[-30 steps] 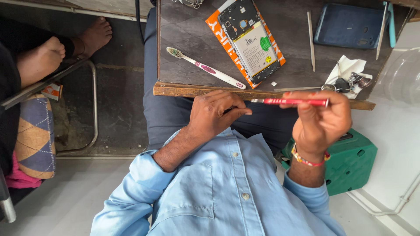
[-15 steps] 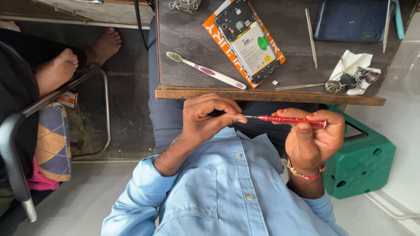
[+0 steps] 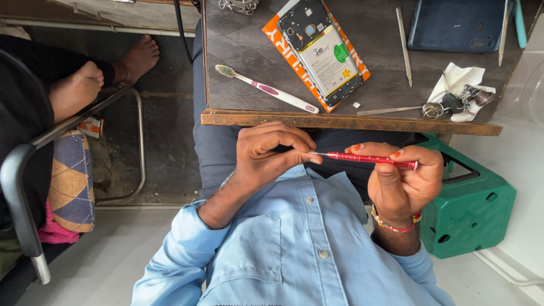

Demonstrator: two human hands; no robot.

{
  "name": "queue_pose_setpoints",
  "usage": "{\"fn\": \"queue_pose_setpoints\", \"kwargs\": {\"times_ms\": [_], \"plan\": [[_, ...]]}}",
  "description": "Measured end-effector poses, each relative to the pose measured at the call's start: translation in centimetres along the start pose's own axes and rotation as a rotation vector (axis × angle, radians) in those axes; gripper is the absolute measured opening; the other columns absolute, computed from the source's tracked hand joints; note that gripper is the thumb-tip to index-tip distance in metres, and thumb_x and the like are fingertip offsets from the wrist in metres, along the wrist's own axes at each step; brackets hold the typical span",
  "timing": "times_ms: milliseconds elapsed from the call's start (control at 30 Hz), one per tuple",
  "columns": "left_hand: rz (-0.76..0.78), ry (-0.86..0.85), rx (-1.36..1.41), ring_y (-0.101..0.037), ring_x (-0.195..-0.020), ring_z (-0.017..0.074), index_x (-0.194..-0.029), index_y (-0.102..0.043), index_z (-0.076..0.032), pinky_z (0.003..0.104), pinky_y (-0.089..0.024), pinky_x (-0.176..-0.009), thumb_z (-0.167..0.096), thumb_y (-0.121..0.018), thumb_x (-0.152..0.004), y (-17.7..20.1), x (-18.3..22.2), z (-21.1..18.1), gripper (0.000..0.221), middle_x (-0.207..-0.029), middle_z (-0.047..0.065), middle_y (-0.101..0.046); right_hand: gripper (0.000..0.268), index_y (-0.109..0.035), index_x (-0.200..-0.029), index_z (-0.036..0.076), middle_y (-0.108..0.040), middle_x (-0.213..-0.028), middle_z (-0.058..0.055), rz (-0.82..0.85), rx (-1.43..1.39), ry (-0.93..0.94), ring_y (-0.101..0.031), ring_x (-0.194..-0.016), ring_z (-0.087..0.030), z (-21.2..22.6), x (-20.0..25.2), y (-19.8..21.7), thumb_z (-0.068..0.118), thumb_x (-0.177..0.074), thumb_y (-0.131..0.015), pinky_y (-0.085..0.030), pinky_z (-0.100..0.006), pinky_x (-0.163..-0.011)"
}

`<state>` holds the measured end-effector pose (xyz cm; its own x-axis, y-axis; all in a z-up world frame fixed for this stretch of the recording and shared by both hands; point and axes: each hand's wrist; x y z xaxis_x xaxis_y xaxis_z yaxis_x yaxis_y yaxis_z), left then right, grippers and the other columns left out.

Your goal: The person uses a red screwdriver to remove screws from a disassembled smartphone lying on a workbench. They then pick up the phone and a separate back cover, aligning them as if to reassemble the device.

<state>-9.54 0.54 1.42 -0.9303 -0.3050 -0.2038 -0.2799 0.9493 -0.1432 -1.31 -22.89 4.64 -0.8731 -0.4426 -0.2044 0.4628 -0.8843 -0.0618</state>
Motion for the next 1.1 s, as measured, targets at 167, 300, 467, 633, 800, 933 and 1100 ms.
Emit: {"fn": "queue_pose_setpoints", "kwargs": {"times_ms": [167,300,467,633,800,933,1100], "plan": [[0.000,0.003,-0.015,-0.076,-0.085,0.0137,-0.086,-0.072,-0.005,0.026,-0.061,-0.074,-0.013,-0.088,-0.084,-0.10,0.05,-0.04,0.018,-0.093,0.008,-0.078,0.029,-0.041,-0.122,0.003,-0.067,-0.093,-0.026,-0.003,0.003,-0.004,-0.075,-0.086,-0.036,-0.05,0.06,-0.06,0.011,-0.110,-0.066,-0.067,-0.053,-0.085],[-0.013,-0.005,-0.020,-0.076,-0.085,0.0136,-0.085,-0.071,-0.006,0.025,-0.061,-0.073,-0.013,-0.089,-0.084,-0.21,-0.07,-0.06,0.019,-0.093,0.008,-0.078,0.029,-0.041,-0.122,0.003,-0.068,-0.091,-0.027,-0.011,0.022,0.001,-0.075,-0.085,-0.036,-0.11,0.11,-0.11,0.011,-0.110,-0.066,-0.066,-0.052,-0.085],[-0.015,0.014,-0.022,-0.076,-0.084,0.0128,-0.085,-0.072,-0.006,0.025,-0.061,-0.073,-0.014,-0.089,-0.084,-0.16,-0.03,-0.20,0.019,-0.093,0.007,-0.077,0.029,-0.041,-0.122,0.003,-0.066,-0.091,-0.026,-0.007,0.021,-0.003,-0.075,-0.085,-0.036,-0.25,0.11,0.07,0.011,-0.110,-0.066,-0.067,-0.052,-0.085],[-0.008,0.047,-0.006,-0.075,-0.083,0.0119,-0.085,-0.072,-0.006,0.024,-0.060,-0.071,-0.014,-0.088,-0.084,-0.14,0.00,-0.25,0.018,-0.093,0.007,-0.078,0.028,-0.041,-0.121,0.003,-0.066,-0.090,-0.026,-0.002,0.024,0.025,-0.075,-0.084,-0.036,-0.30,-0.02,-0.01,0.011,-0.110,-0.066,-0.067,-0.052,-0.084],[-0.017,0.049,0.001,-0.076,-0.082,0.0114,-0.084,-0.072,-0.006,0.023,-0.060,-0.069,-0.014,-0.089,-0.084,-0.22,-0.03,-0.17,0.019,-0.092,0.007,-0.078,0.028,-0.041,-0.121,0.003,-0.069,-0.090,-0.028,0.010,0.026,0.039,-0.075,-0.083,-0.035,-0.13,-0.16,0.02,0.012,-0.109,-0.065,-0.067,-0.052,-0.083],[-0.007,0.035,0.000,-0.076,-0.083,0.0118,-0.085,-0.072,-0.006,0.024,-0.060,-0.072,-0.014,-0.088,-0.085,-0.15,0.01,-0.21,0.018,-0.093,0.007,-0.077,0.028,-0.042,-0.120,0.002,-0.066,-0.088,-0.025,0.004,0.022,0.034,-0.075,-0.084,-0.036,-0.27,-0.04,0.07,0.011,-0.110,-0.066,-0.067,-0.053,-0.083],[-0.007,0.043,-0.006,-0.075,-0.082,0.0114,-0.085,-0.072,-0.006,0.024,-0.060,-0.070,-0.014,-0.088,-0.084,-0.17,-0.04,-0.24,0.018,-0.092,0.007,-0.078,0.028,-0.042,-0.120,0.002,-0.064,-0.088,-0.023,-0.012,0.023,0.031,-0.075,-0.084,-0.036,-0.32,0.06,0.01,0.011,-0.109,-0.067,-0.067,-0.052,-0.082]]}}
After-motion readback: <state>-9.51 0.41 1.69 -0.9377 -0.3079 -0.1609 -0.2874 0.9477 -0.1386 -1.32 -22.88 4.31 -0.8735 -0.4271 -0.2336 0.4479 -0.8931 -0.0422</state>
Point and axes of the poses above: each hand's wrist, its own x-axis away from the middle knuckle, its own y-axis out of the back of the hand, z = x × y
